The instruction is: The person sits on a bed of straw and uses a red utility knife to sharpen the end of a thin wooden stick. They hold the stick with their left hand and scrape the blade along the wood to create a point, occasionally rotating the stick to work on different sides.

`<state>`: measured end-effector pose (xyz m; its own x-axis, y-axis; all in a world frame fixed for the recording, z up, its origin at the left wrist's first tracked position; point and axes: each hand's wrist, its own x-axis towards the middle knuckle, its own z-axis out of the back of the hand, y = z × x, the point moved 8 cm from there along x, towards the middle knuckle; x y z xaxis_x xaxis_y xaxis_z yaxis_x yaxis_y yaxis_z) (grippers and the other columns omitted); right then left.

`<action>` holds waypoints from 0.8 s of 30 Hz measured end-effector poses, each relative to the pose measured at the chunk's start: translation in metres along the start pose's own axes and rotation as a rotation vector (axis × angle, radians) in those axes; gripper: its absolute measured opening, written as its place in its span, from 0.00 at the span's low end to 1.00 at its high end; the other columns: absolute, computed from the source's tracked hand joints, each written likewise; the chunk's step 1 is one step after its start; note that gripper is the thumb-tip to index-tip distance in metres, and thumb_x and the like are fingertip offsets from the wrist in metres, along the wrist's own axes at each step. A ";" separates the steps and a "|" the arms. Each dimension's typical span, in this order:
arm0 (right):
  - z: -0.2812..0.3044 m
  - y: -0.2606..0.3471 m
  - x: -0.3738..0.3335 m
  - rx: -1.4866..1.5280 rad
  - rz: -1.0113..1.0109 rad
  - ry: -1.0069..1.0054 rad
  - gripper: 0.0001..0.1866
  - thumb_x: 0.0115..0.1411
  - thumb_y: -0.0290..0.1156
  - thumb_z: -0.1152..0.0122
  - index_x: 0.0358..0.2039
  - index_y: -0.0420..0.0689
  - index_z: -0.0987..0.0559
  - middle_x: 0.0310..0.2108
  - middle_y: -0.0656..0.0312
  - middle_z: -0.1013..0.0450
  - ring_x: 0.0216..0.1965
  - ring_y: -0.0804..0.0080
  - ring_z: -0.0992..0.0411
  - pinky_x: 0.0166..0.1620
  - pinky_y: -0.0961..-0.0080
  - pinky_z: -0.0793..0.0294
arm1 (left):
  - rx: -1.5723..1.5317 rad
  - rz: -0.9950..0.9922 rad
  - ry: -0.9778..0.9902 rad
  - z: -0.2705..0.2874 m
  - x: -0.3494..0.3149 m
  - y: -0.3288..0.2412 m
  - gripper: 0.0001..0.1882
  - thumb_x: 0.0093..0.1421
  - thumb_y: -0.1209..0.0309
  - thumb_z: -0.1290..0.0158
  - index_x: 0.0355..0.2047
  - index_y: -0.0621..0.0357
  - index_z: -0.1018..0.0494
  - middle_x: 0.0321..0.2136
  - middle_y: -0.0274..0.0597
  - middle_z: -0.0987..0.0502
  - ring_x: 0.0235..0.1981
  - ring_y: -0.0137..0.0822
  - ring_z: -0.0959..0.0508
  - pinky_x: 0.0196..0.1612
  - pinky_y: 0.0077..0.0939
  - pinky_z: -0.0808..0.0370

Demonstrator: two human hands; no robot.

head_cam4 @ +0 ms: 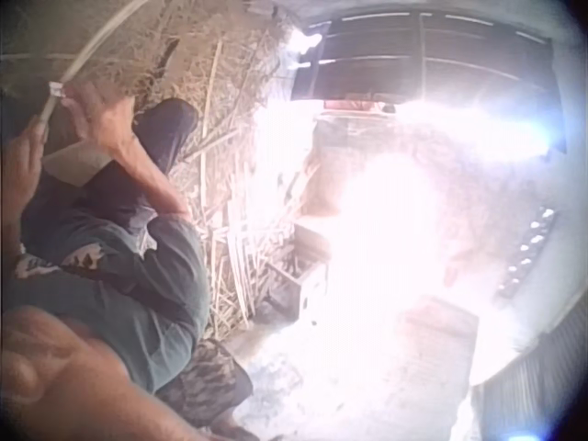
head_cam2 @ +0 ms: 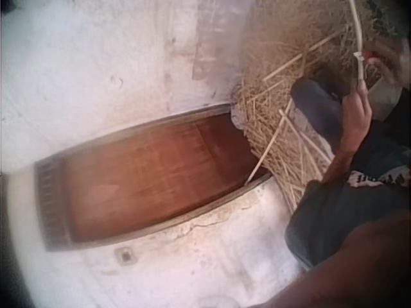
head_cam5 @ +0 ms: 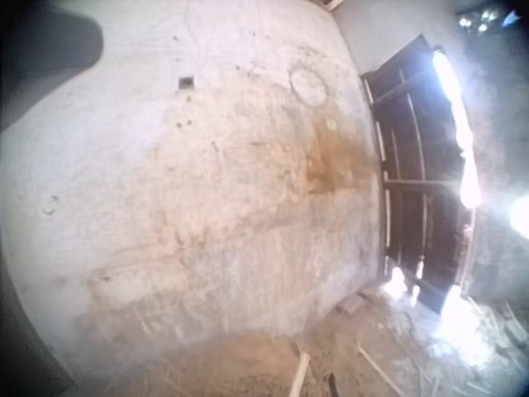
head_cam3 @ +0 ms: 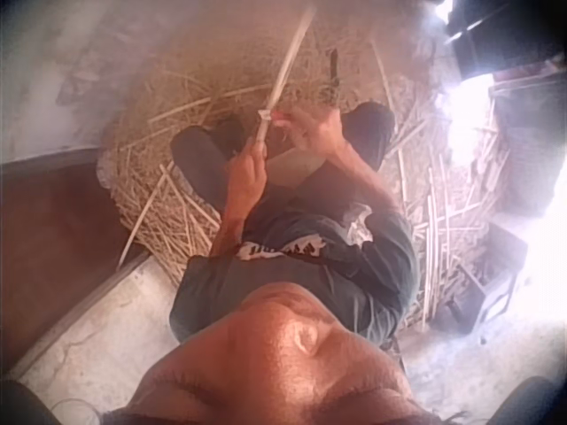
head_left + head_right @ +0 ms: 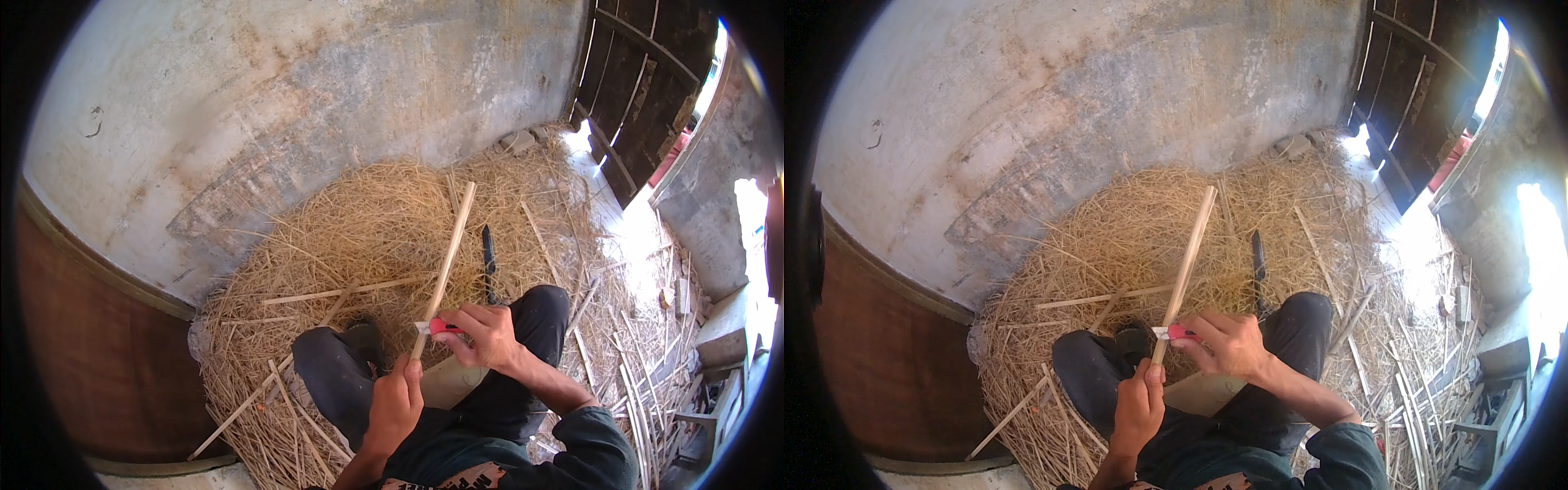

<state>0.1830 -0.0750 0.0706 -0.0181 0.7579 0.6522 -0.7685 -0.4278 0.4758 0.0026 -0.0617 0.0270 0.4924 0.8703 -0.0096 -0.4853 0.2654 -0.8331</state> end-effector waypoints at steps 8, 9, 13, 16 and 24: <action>0.003 -0.006 0.004 -0.042 0.031 -0.036 0.15 0.57 0.40 0.22 0.42 0.49 0.14 0.24 0.66 0.26 0.20 0.67 0.24 0.22 0.69 0.26 | 0.065 0.008 -0.003 0.003 -0.003 -0.004 0.18 0.81 0.61 0.60 0.38 0.62 0.31 0.21 0.59 0.27 0.27 0.68 0.22 0.27 0.57 0.29; 0.005 -0.008 0.006 -0.037 0.029 -0.053 0.15 0.56 0.39 0.22 0.42 0.49 0.14 0.24 0.66 0.26 0.20 0.67 0.24 0.22 0.69 0.26 | 0.057 0.006 -0.005 0.003 -0.004 -0.003 0.18 0.81 0.61 0.61 0.38 0.62 0.31 0.20 0.59 0.27 0.27 0.68 0.22 0.27 0.57 0.29; 0.012 -0.013 0.012 -0.071 0.012 -0.055 0.13 0.57 0.34 0.23 0.42 0.48 0.13 0.28 0.63 0.20 0.23 0.67 0.20 0.25 0.70 0.22 | 0.063 0.027 -0.011 0.006 -0.010 0.000 0.19 0.81 0.62 0.60 0.36 0.62 0.31 0.20 0.55 0.27 0.25 0.64 0.21 0.26 0.50 0.28; 0.031 -0.047 0.024 -0.078 -0.117 -0.145 0.10 0.60 0.28 0.27 0.42 0.44 0.12 0.34 0.56 0.14 0.29 0.65 0.15 0.29 0.72 0.17 | 0.088 0.062 0.019 0.002 -0.027 0.011 0.19 0.81 0.62 0.60 0.35 0.62 0.30 0.20 0.54 0.28 0.25 0.63 0.21 0.27 0.48 0.28; 0.088 -0.131 0.037 -0.173 -0.401 -0.385 0.10 0.69 0.34 0.34 0.43 0.41 0.12 0.29 0.54 0.16 0.24 0.73 0.21 0.28 0.74 0.24 | 0.079 0.107 0.142 -0.002 -0.055 0.029 0.19 0.81 0.60 0.60 0.39 0.62 0.29 0.22 0.55 0.25 0.26 0.63 0.20 0.28 0.50 0.27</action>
<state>0.3394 -0.0339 0.0846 0.5052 0.5963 0.6238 -0.7610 -0.0331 0.6479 -0.0371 -0.1028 0.0026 0.5294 0.8293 -0.1786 -0.5931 0.2113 -0.7769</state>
